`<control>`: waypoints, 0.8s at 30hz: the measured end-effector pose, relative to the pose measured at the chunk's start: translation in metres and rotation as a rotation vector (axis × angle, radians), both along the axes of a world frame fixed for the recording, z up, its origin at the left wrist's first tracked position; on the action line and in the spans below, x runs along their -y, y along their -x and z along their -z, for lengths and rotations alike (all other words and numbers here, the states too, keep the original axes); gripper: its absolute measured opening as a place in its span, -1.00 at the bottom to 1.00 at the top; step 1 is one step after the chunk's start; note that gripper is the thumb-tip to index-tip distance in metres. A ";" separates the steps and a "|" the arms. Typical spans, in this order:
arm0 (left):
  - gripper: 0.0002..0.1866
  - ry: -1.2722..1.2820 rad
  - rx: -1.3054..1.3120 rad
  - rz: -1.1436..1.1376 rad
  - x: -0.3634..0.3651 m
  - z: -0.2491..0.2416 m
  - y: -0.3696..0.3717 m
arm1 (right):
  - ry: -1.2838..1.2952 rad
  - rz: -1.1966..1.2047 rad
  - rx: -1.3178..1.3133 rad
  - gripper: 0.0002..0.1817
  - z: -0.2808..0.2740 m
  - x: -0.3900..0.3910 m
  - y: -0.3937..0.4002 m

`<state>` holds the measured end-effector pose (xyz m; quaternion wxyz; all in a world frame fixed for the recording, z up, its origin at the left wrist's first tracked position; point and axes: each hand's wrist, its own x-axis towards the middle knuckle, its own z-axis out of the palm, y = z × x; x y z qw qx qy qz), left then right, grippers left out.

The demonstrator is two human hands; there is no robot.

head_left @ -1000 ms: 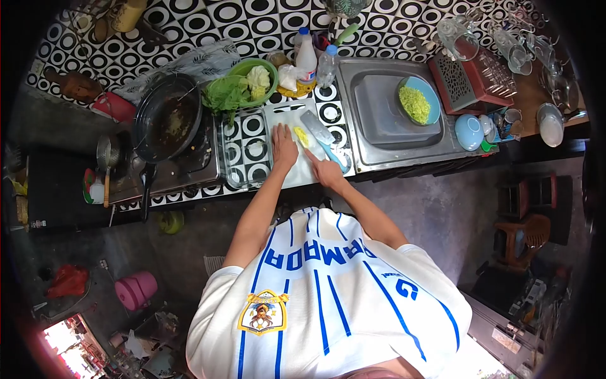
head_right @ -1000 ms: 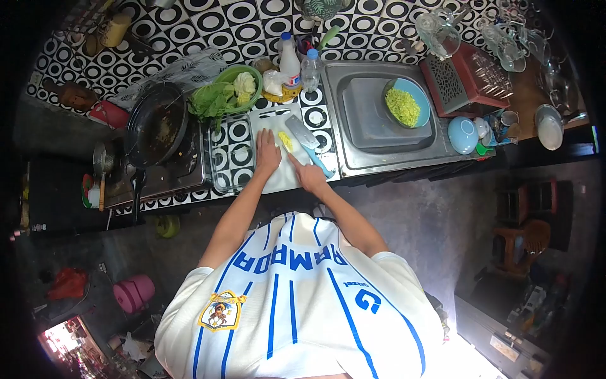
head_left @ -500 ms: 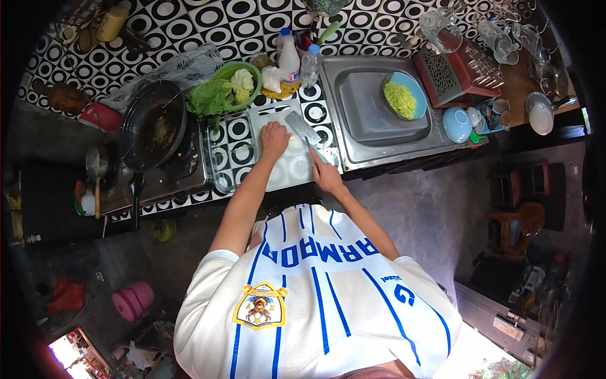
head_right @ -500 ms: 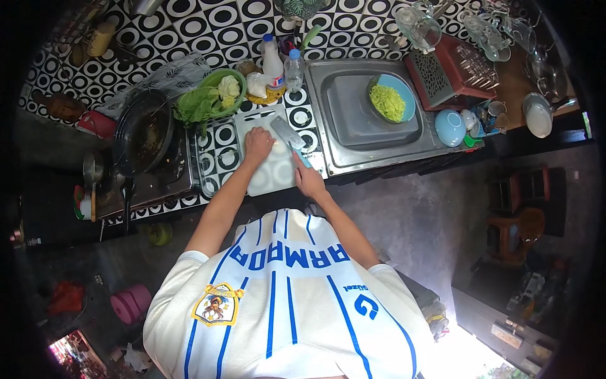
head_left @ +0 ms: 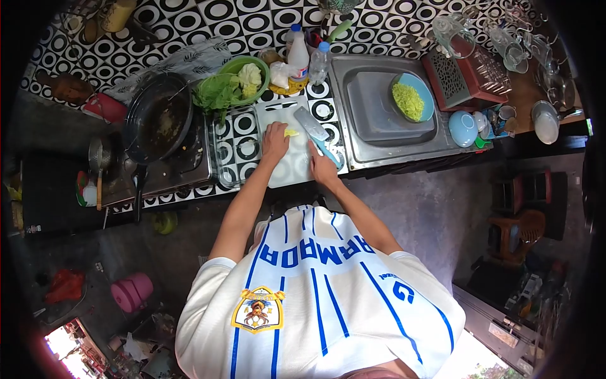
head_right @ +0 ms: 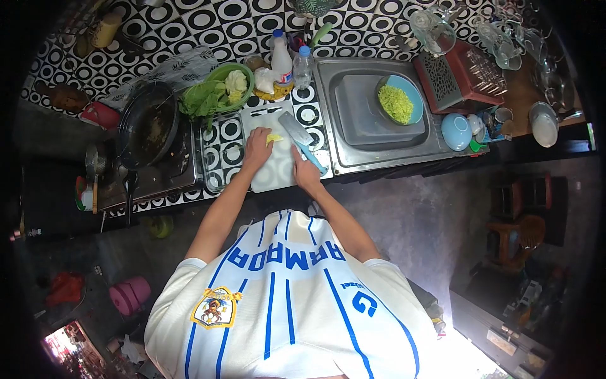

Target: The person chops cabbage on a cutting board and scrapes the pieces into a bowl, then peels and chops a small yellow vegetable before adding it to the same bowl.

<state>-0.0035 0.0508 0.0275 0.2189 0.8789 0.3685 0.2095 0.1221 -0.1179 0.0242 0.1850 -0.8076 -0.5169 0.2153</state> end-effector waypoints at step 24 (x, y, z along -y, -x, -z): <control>-0.49 -0.197 -0.203 0.197 0.035 0.029 -0.006 | -0.158 0.224 0.050 -0.46 -0.022 -0.033 -0.031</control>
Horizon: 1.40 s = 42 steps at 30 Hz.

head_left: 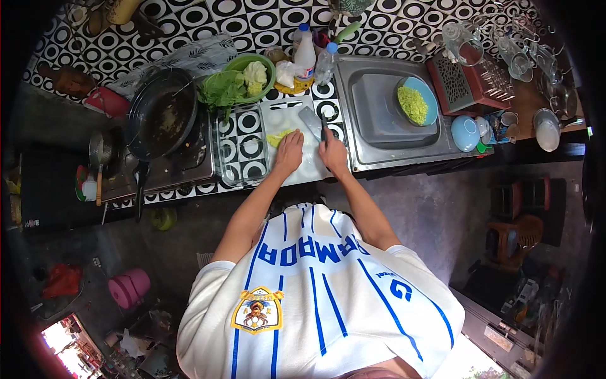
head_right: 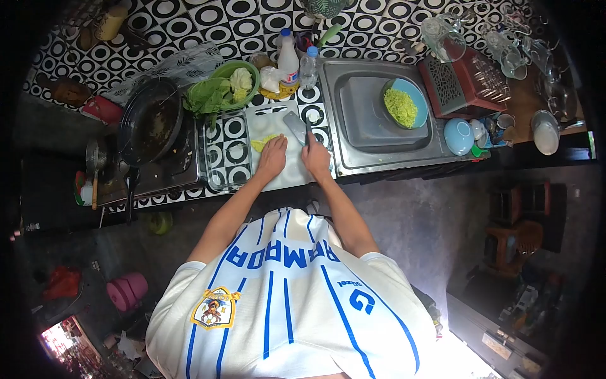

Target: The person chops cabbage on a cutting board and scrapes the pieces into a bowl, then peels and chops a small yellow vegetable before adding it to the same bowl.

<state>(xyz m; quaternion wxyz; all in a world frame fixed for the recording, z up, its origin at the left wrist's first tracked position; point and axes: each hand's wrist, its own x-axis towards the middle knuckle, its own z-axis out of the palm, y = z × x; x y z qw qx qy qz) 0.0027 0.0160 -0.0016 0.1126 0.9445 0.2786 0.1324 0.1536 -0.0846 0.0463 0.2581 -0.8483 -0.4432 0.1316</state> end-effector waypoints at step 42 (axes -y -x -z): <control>-0.41 0.174 -0.044 0.009 -0.006 0.002 0.005 | 0.195 -0.282 0.064 -0.20 0.032 -0.006 0.045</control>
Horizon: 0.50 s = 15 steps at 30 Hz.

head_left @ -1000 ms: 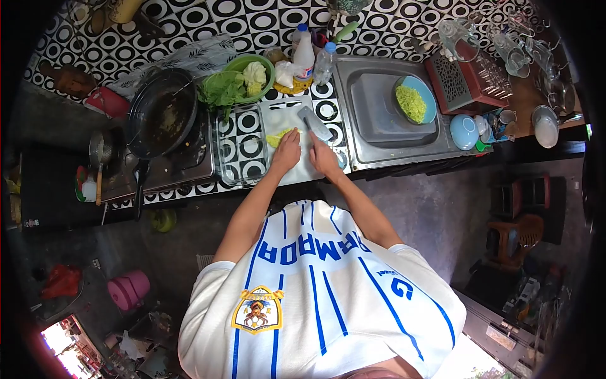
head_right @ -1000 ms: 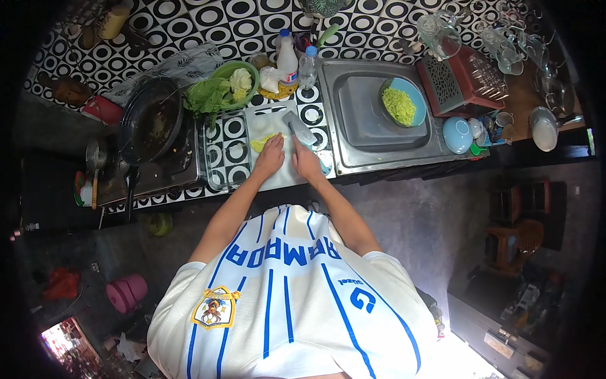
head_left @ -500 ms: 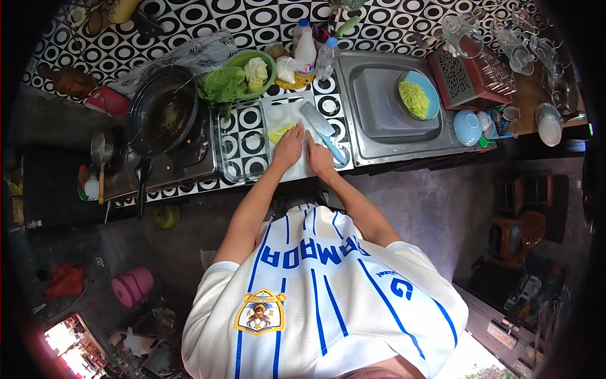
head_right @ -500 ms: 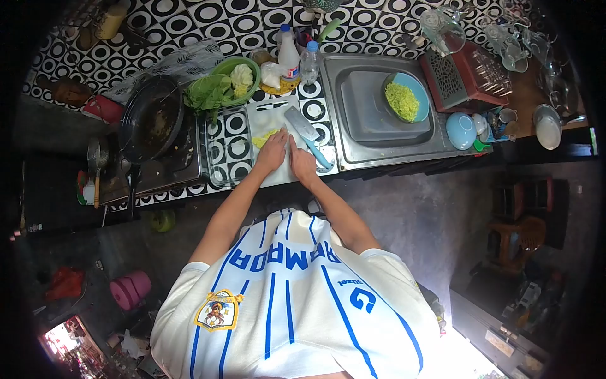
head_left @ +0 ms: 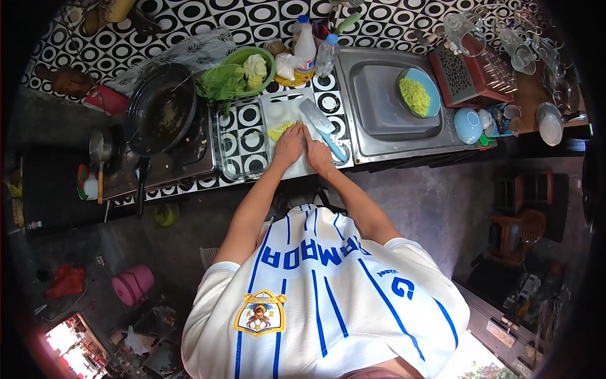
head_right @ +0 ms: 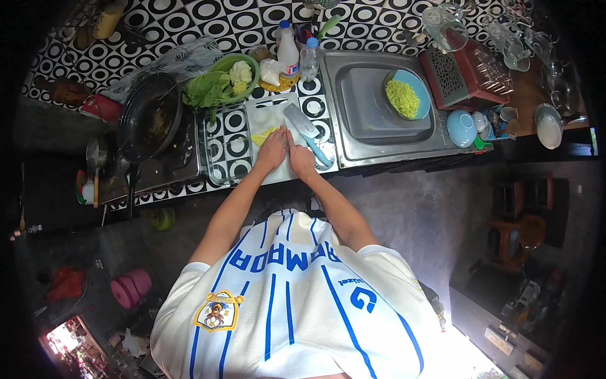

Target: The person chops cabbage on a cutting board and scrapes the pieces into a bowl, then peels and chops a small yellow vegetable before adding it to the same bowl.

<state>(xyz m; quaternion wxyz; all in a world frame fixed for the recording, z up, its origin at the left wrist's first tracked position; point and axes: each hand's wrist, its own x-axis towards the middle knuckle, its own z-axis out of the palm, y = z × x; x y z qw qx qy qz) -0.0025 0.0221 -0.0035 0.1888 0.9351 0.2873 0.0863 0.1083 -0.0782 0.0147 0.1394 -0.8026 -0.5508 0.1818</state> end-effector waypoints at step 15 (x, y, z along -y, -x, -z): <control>-0.38 0.041 -0.003 0.026 -0.003 -0.005 0.002 | 0.093 -0.039 0.008 -0.08 -0.008 0.043 0.011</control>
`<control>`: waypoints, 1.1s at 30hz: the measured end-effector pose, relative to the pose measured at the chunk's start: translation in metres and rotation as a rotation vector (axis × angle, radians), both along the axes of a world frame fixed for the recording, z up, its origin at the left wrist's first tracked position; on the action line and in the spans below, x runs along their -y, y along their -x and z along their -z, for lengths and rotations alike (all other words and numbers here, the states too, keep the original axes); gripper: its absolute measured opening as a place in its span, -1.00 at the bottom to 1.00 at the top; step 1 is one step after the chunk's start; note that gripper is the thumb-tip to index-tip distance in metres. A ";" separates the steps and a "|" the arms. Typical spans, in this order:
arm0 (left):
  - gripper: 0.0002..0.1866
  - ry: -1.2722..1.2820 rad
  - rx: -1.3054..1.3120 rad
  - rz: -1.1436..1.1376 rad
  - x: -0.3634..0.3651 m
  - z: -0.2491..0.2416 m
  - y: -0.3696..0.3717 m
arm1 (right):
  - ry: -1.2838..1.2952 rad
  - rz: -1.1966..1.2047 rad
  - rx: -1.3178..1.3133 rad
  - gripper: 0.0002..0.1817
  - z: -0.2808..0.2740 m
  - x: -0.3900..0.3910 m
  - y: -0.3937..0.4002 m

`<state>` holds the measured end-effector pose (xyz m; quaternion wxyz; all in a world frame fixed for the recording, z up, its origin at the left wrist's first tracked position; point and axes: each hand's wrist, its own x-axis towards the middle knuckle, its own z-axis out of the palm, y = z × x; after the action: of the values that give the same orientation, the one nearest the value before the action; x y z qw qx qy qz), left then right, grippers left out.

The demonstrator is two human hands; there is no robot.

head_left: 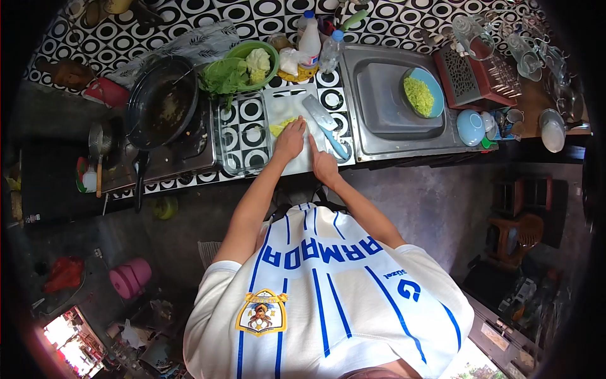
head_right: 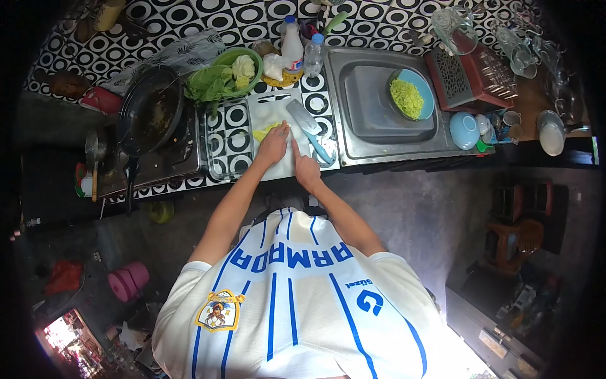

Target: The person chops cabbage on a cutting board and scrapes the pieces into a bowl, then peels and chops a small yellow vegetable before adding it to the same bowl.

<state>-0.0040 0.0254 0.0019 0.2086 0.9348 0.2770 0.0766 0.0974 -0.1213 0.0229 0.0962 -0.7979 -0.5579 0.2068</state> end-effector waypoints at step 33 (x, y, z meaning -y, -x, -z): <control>-0.49 0.022 0.106 -0.011 -0.013 -0.008 0.011 | 0.078 -0.013 -0.023 -0.08 -0.022 0.017 0.001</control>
<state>-0.0150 0.0385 0.0095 0.2327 0.9257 0.2714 0.1238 0.0963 -0.1379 0.0446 0.0701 -0.7951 -0.5535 0.2379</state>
